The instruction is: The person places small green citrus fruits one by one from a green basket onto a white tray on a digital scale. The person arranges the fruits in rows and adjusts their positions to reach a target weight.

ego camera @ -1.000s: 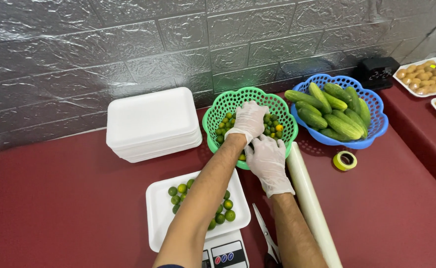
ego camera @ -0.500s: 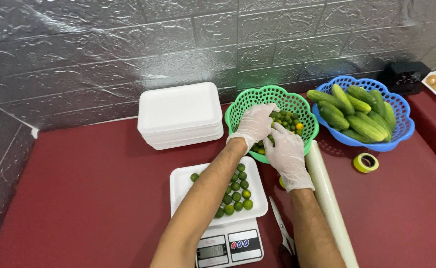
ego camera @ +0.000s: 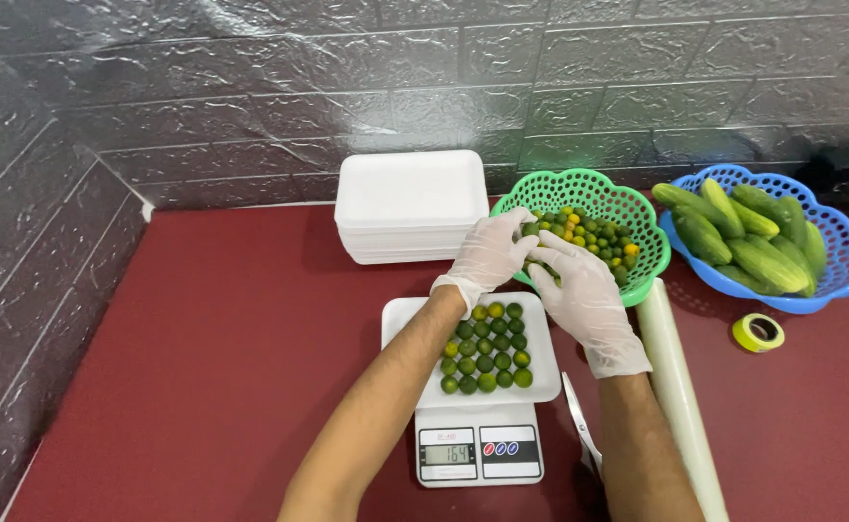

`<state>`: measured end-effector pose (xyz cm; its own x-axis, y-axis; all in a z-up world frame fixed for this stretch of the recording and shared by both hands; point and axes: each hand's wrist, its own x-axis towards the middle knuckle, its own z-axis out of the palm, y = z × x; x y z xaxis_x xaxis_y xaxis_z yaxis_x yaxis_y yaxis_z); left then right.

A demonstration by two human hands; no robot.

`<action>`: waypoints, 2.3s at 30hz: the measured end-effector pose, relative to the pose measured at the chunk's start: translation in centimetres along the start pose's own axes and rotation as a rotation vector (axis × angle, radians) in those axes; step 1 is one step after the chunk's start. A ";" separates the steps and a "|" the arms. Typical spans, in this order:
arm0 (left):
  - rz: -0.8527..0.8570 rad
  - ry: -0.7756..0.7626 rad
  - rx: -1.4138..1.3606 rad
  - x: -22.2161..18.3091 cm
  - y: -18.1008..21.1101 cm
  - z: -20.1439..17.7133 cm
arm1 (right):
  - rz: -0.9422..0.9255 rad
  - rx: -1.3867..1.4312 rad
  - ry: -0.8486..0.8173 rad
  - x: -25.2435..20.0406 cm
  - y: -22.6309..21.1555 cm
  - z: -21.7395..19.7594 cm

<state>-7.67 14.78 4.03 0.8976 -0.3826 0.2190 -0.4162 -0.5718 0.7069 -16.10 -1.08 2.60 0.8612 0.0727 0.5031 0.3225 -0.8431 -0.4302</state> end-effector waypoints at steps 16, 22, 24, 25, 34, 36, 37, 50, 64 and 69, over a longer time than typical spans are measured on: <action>-0.161 0.109 -0.152 -13.2 3.1 -8.8 | -0.158 0.385 -0.176 -1.4 -9.8 -3.2; -0.187 0.126 -0.117 -16.0 1.1 -9.2 | -0.182 0.367 -0.281 -2.0 -11.2 -2.8; -0.216 0.144 -0.151 -16.6 0.0 -8.7 | -0.200 0.349 -0.329 -2.2 -11.1 -2.4; -0.219 0.145 -0.154 -16.9 0.1 -8.8 | -0.200 0.348 -0.333 -2.2 -11.3 -2.4; -0.320 0.209 -0.162 -19.1 -2.8 -7.0 | -0.202 0.414 -0.460 -2.3 -14.0 -3.3; -0.390 0.191 -0.205 -19.6 -2.3 -7.2 | -0.196 0.384 -0.473 -2.3 -14.1 -3.1; -0.392 0.189 -0.205 -20.0 -2.1 -7.2 | -0.194 0.385 -0.475 -2.4 -13.7 -2.8; -0.282 0.130 0.002 -22.8 -2.4 -5.3 | -0.195 0.285 -0.703 -2.9 -13.3 -1.7; -0.120 0.241 0.481 -23.8 -3.8 -2.8 | -0.349 0.172 -0.676 -3.1 -12.6 0.0; -0.139 0.266 0.503 -23.9 -4.7 -1.6 | -0.346 0.168 -0.680 -3.5 -12.3 0.7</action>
<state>-26.95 27.72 -3.44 0.9272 -0.1215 0.3542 -0.2516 -0.9027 0.3490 -22.75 9.43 5.59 0.7351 0.6729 0.0831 0.6249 -0.6249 -0.4679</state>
